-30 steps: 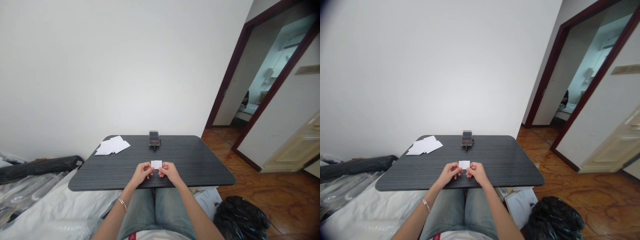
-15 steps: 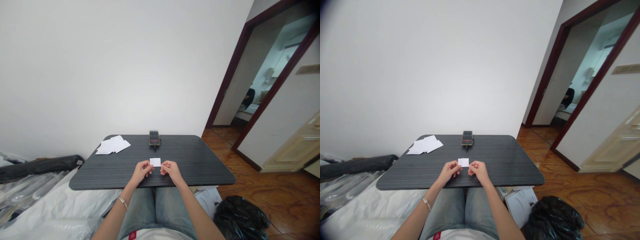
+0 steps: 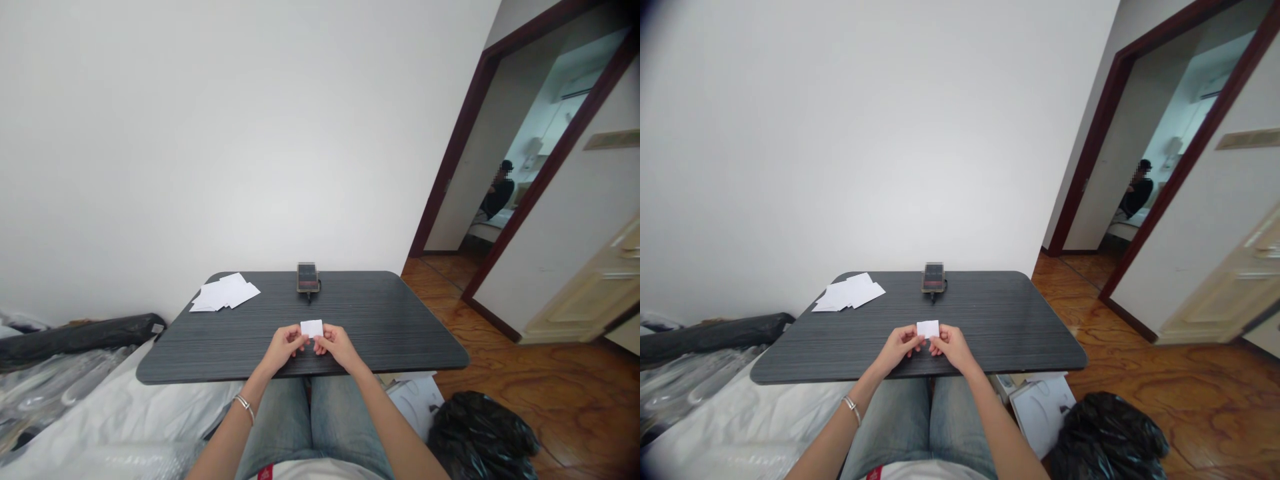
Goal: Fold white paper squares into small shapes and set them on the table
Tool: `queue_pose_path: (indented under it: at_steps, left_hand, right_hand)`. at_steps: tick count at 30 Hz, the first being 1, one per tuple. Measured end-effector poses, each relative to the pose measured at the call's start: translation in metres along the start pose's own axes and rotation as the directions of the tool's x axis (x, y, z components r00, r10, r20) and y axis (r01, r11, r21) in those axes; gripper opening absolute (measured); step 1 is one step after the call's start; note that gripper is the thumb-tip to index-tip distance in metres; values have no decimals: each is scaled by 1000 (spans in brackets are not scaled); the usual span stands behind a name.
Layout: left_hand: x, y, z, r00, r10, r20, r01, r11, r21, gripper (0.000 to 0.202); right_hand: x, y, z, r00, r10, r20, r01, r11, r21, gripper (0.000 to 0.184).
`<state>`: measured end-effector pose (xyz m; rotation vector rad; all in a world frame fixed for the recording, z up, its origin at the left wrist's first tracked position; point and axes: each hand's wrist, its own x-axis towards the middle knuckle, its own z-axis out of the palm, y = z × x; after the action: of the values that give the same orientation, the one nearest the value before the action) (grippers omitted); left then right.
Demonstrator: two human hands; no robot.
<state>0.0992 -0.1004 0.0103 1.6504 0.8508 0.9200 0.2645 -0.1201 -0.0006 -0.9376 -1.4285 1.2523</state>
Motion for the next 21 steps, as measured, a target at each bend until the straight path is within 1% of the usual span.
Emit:
queue_pose_path:
  at_steps: [7, 12, 14, 21]
  left_hand:
    - [-1, 3, 1, 997, 3, 83, -11, 995, 101, 31]
    - [-1, 6, 2, 994, 9, 108, -17, 998, 68, 28]
    - [-1, 5, 2, 995, 10, 101, -15, 999, 52, 27]
    - [0, 2, 0, 1000, -3, 25, 2, 999, 45, 27]
  right_hand:
    - [-1, 2, 2, 999, -3, 43, 3, 1000, -20, 19]
    - [-2, 1, 2, 999, -2, 35, 3, 1000, -29, 18]
    - [-2, 0, 2, 1000, -5, 21, 6, 1000, -31, 18]
    - [-2, 0, -1, 998, -18, -64, 15, 999, -35, 21]
